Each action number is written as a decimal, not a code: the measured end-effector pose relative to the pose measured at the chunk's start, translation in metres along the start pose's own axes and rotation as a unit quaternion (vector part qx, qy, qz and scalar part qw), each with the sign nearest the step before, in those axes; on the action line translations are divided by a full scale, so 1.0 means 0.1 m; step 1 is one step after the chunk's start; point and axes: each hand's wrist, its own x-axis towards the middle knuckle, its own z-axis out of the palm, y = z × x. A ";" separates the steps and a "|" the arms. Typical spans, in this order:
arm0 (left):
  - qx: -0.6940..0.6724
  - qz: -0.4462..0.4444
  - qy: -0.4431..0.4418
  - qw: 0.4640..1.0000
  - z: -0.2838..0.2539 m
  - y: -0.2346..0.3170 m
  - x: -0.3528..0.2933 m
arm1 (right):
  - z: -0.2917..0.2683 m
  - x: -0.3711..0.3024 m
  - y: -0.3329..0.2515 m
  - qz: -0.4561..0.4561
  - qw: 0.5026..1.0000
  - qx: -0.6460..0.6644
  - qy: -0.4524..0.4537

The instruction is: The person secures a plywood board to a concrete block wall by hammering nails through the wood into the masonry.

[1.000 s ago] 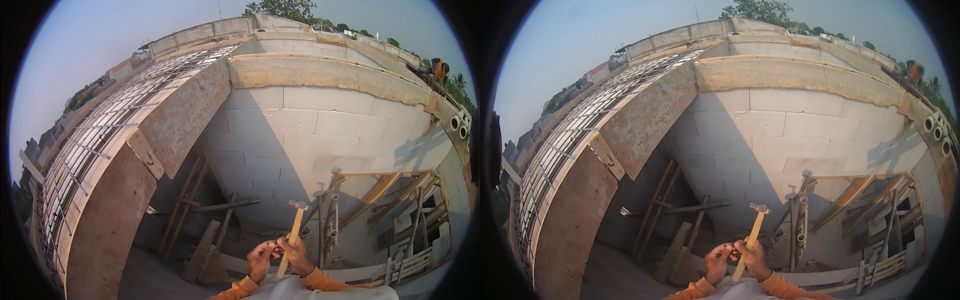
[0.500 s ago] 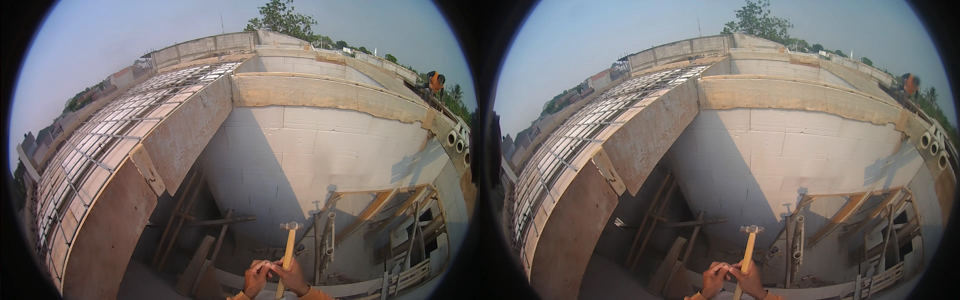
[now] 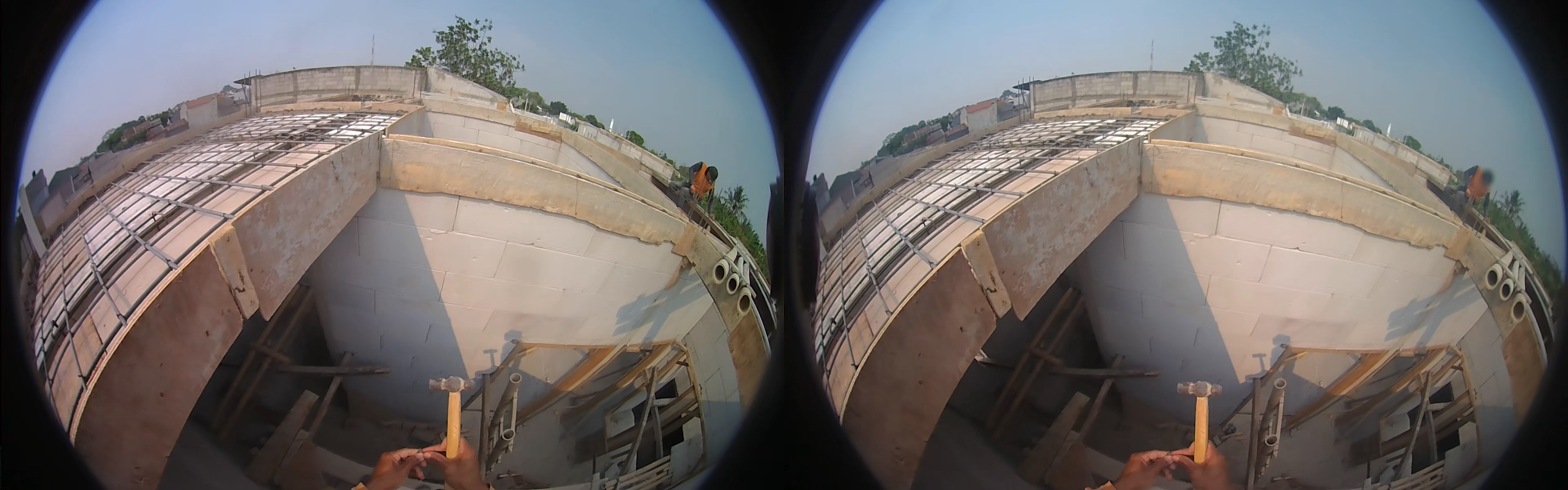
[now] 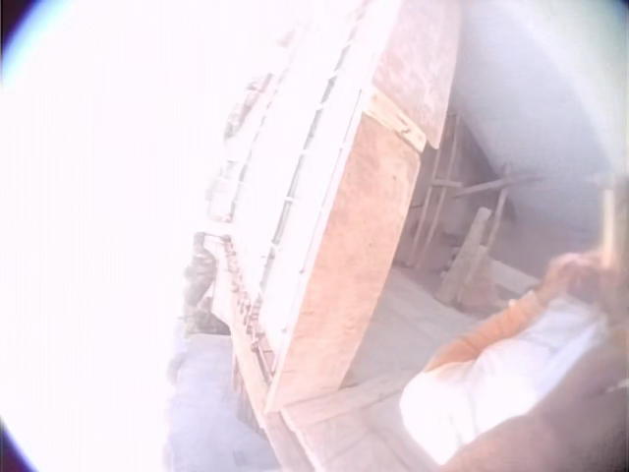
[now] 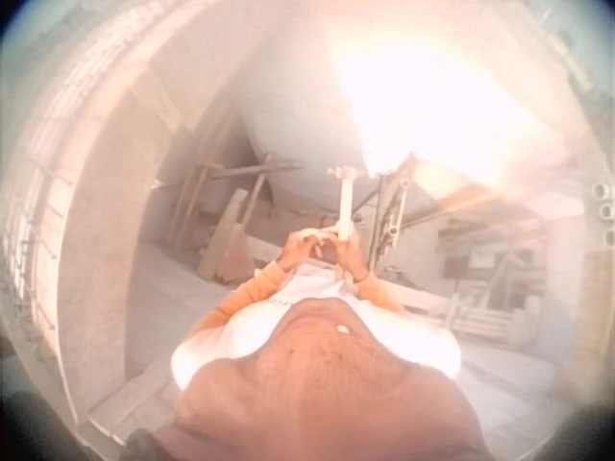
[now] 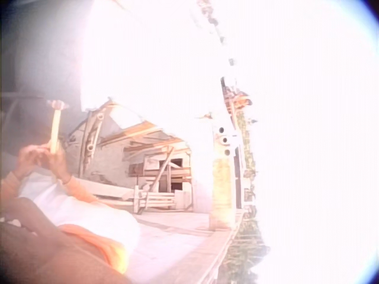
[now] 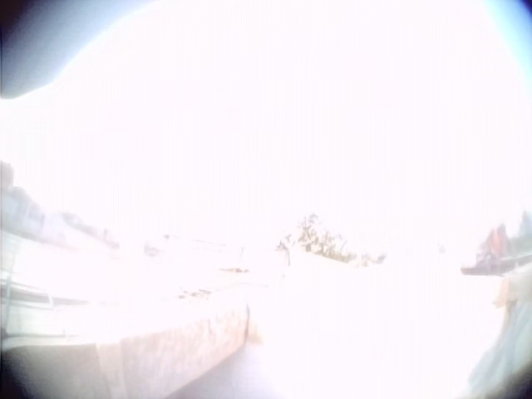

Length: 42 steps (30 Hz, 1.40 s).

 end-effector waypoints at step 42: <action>0.161 -0.234 -0.074 0.956 0.00 0.21 0.25 | -0.30 -0.02 0.21 0.111 0.984 -0.139 0.016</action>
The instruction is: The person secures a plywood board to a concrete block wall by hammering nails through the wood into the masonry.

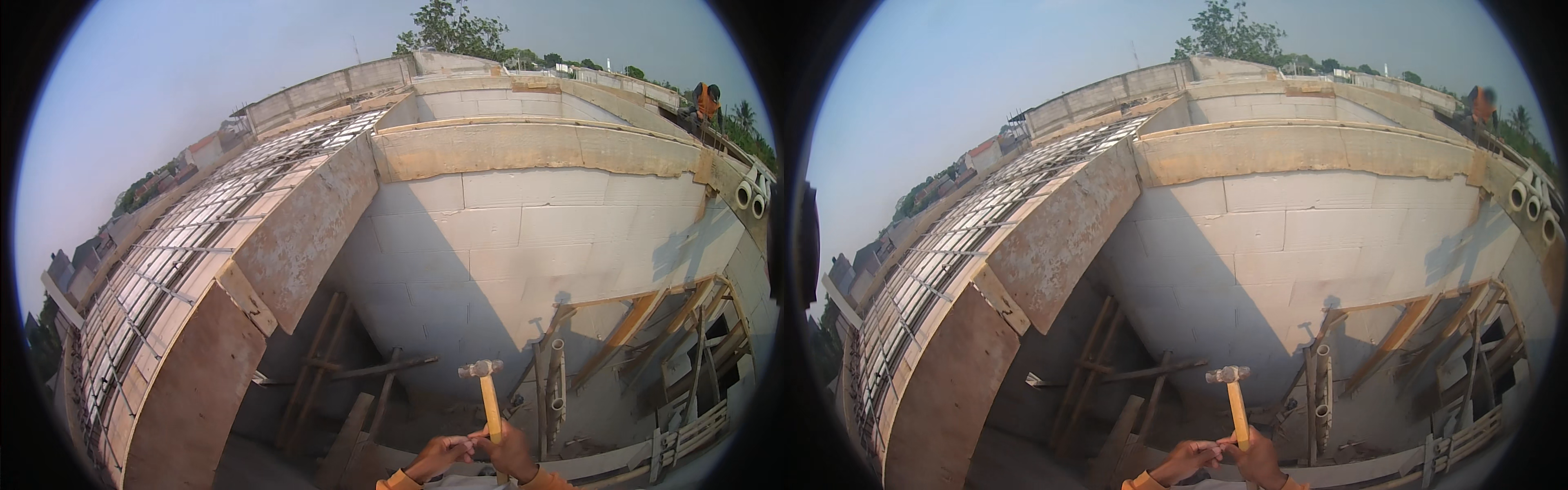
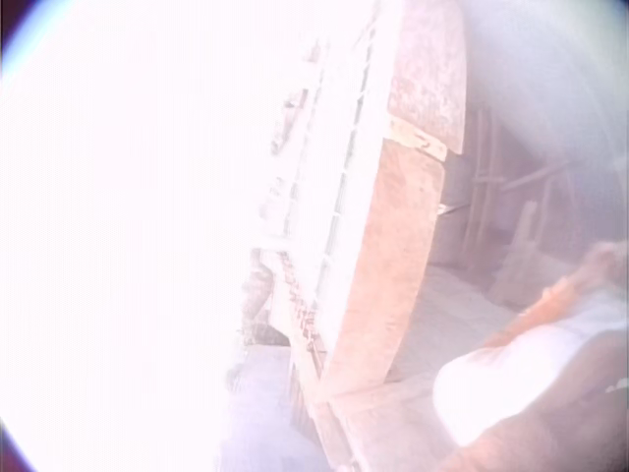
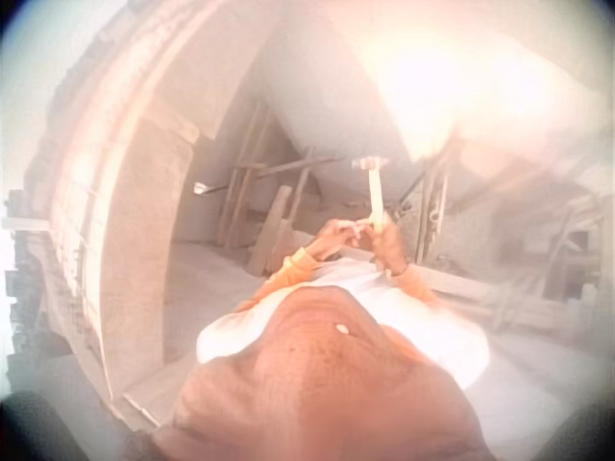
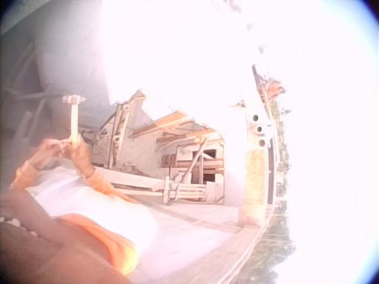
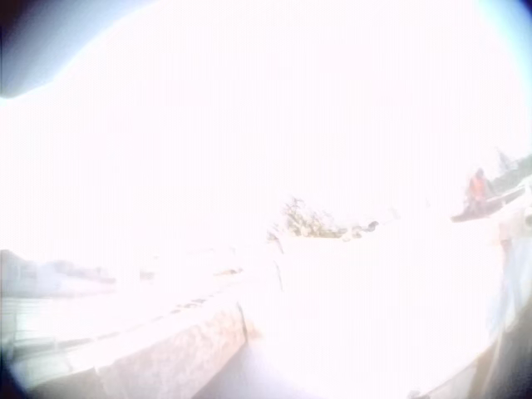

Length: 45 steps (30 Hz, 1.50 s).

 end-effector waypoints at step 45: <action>-0.078 0.079 -0.017 0.994 -0.41 -0.06 -0.35 | 0.40 0.48 -0.40 0.031 0.975 0.105 -0.194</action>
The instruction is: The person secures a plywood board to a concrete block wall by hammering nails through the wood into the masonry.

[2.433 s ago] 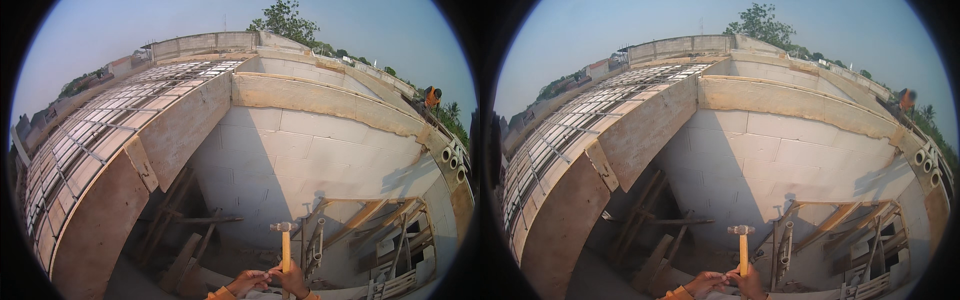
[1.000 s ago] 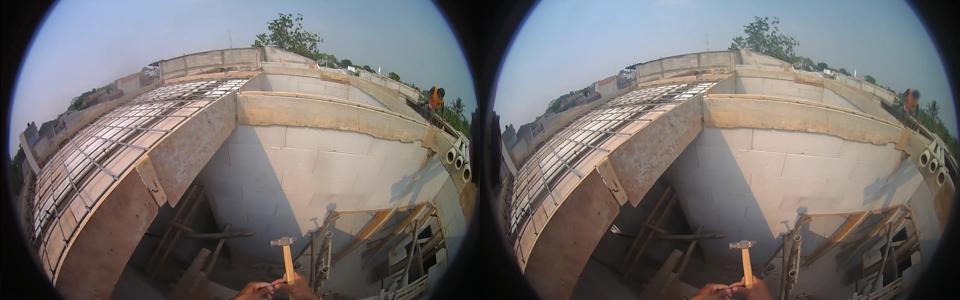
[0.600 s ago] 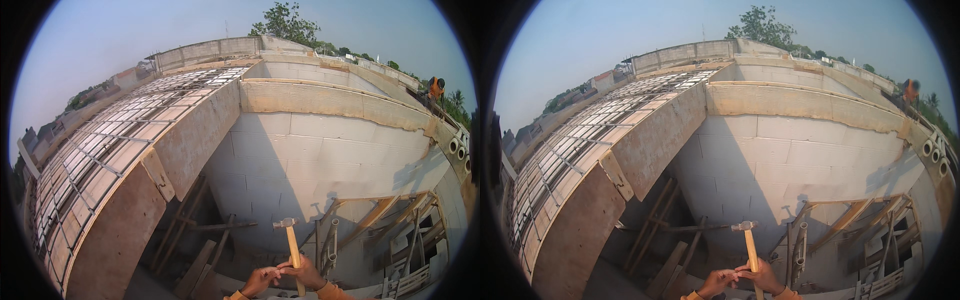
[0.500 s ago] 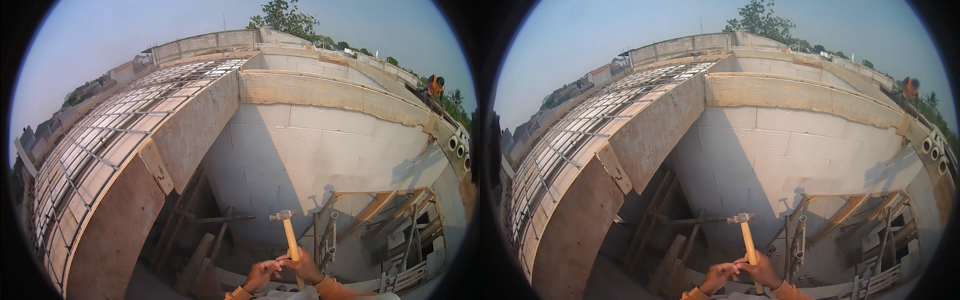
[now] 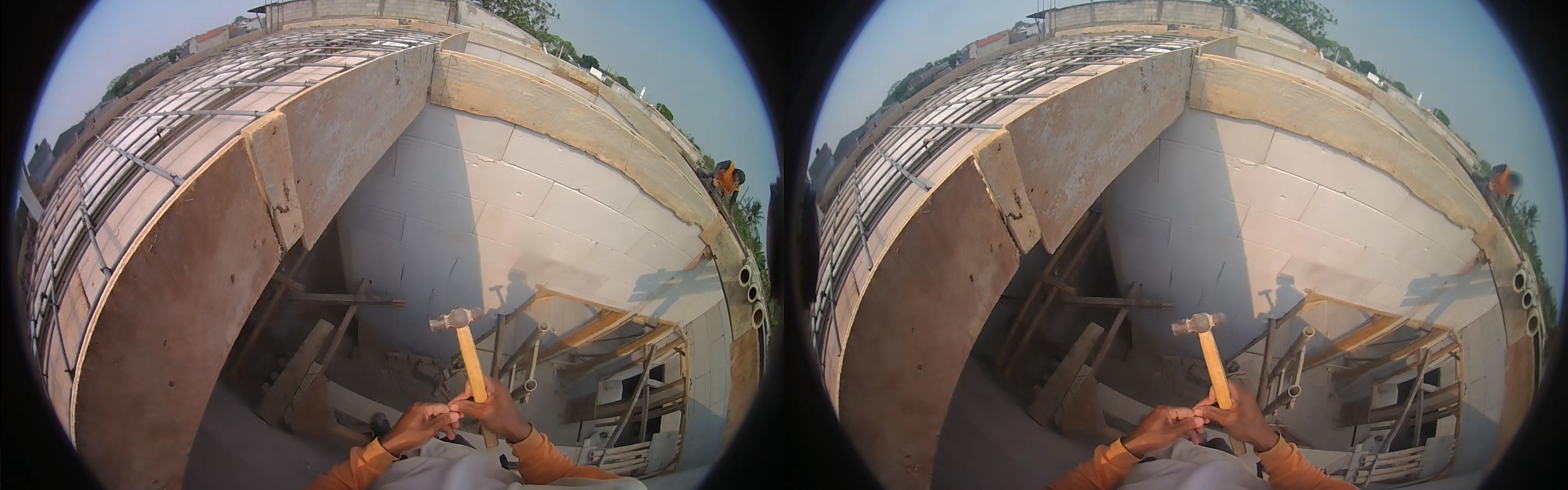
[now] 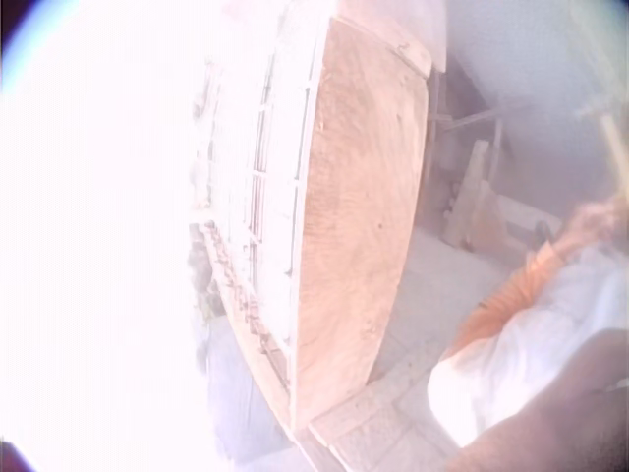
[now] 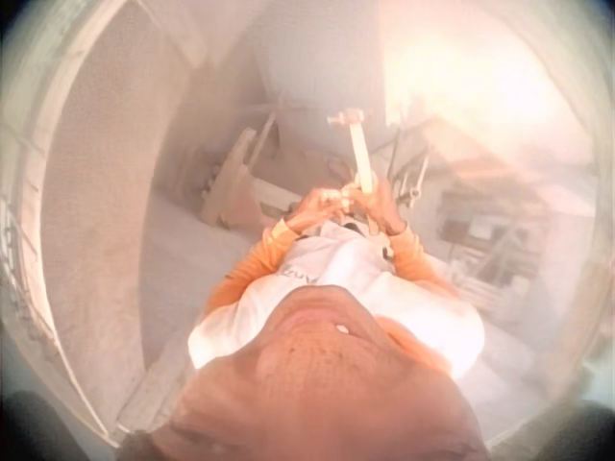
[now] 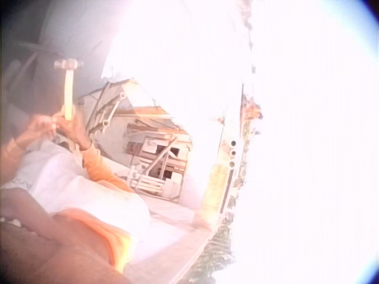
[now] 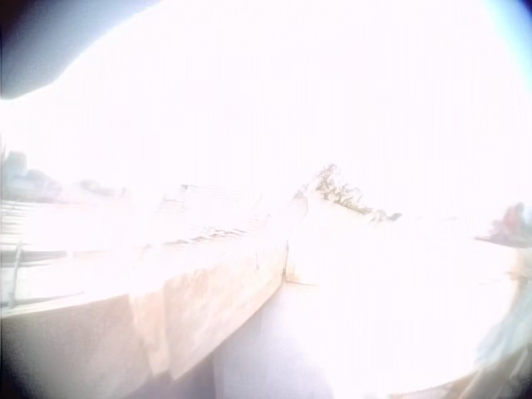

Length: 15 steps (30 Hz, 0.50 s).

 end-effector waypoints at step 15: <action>-0.027 -0.016 -0.011 0.999 -0.20 -0.08 -0.21 | 0.29 0.01 0.18 -0.005 1.000 -0.028 0.008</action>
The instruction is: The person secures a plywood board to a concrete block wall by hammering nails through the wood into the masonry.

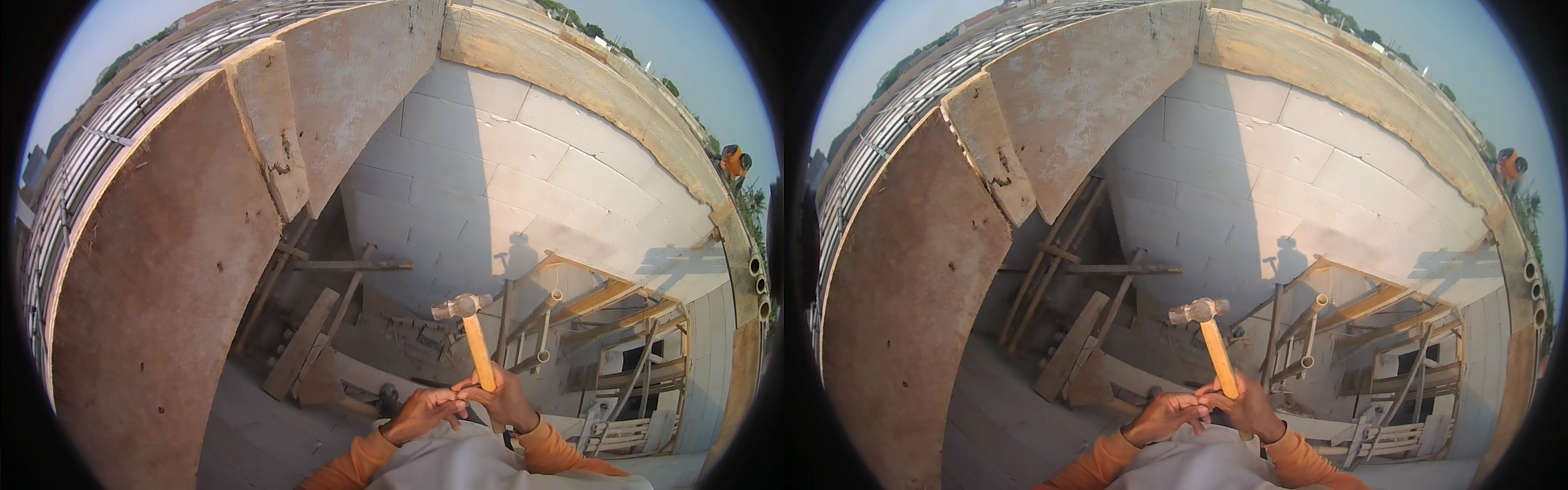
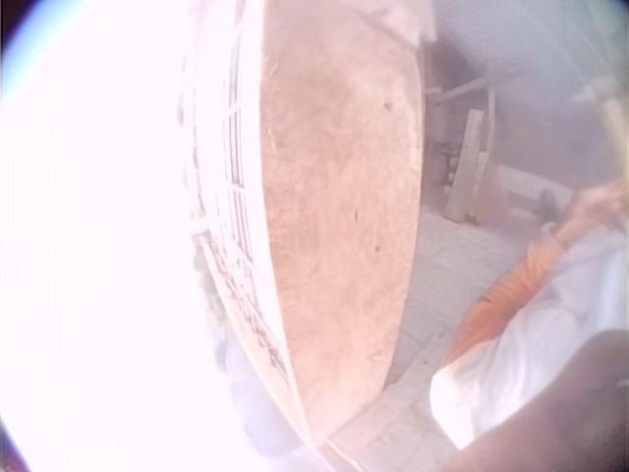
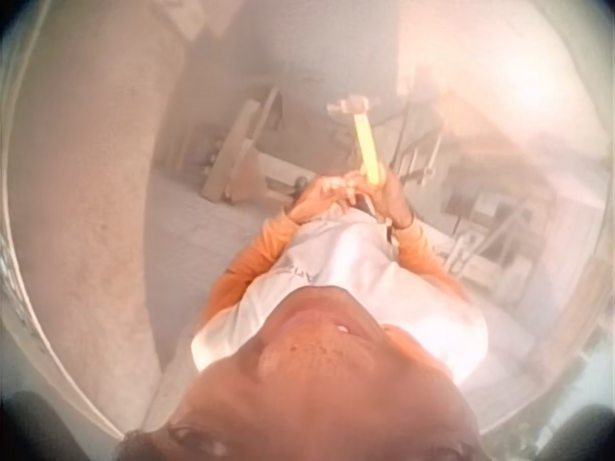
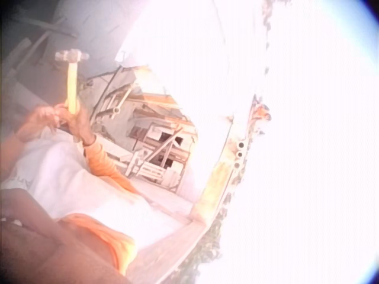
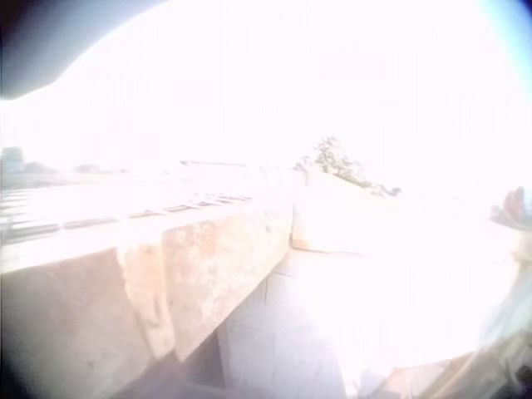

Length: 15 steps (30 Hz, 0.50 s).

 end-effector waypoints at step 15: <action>0.591 0.479 0.481 0.436 0.05 2.06 -0.64 | -0.39 -0.58 0.76 0.079 0.924 -0.114 0.357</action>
